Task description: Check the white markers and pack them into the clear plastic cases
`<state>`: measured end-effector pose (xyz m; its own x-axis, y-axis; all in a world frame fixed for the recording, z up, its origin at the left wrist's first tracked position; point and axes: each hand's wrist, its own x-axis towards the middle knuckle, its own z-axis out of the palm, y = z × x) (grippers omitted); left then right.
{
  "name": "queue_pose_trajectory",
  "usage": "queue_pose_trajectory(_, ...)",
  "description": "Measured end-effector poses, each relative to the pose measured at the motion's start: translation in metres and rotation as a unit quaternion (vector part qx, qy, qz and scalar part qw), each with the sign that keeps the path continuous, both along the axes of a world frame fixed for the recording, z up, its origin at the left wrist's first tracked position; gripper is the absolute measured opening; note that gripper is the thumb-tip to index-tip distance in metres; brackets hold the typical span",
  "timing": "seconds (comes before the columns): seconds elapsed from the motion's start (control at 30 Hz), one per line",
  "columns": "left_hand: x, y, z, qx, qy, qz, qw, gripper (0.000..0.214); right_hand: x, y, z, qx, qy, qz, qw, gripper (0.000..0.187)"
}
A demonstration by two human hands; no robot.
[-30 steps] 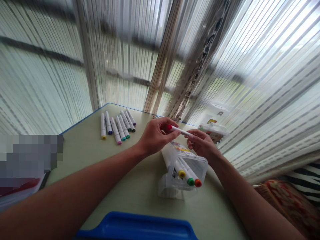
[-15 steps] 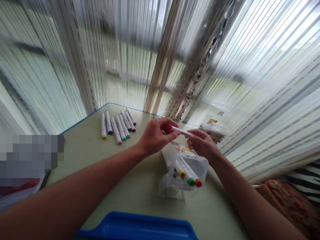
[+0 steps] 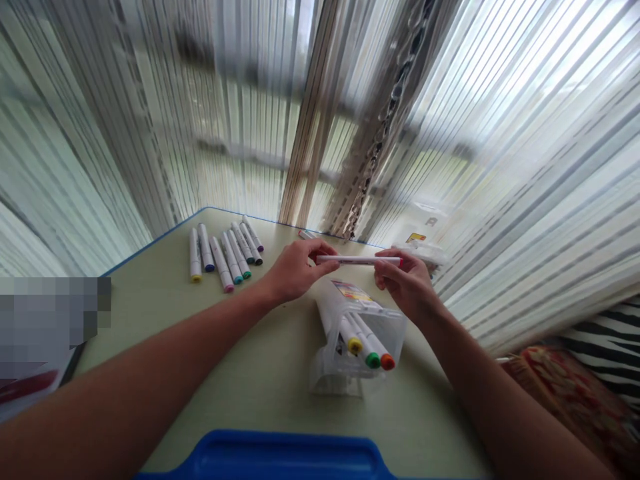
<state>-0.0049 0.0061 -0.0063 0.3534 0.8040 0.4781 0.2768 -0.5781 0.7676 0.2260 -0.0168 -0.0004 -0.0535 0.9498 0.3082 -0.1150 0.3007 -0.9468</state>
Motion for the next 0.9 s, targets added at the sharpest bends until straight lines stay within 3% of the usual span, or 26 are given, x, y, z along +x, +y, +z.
queue_pose_trajectory(0.17, -0.006, 0.006, -0.004, 0.073, 0.067, 0.007, 0.995, 0.017, -0.014, -0.012, 0.005, 0.056, -0.044, -0.008, 0.997, 0.023)
queue_pose_trajectory(0.33, -0.006, 0.007, -0.006, 0.136, 0.095, -0.008, 0.986, 0.014, -0.025, -0.025, 0.013, 0.069, -0.082, 0.002, 0.994, 0.022)
queue_pose_trajectory(0.9, -0.005, 0.006, -0.008, 0.144, 0.108, -0.001, 0.984, 0.015, -0.022, -0.021, 0.010, 0.069, -0.055, -0.009, 0.996, 0.020)
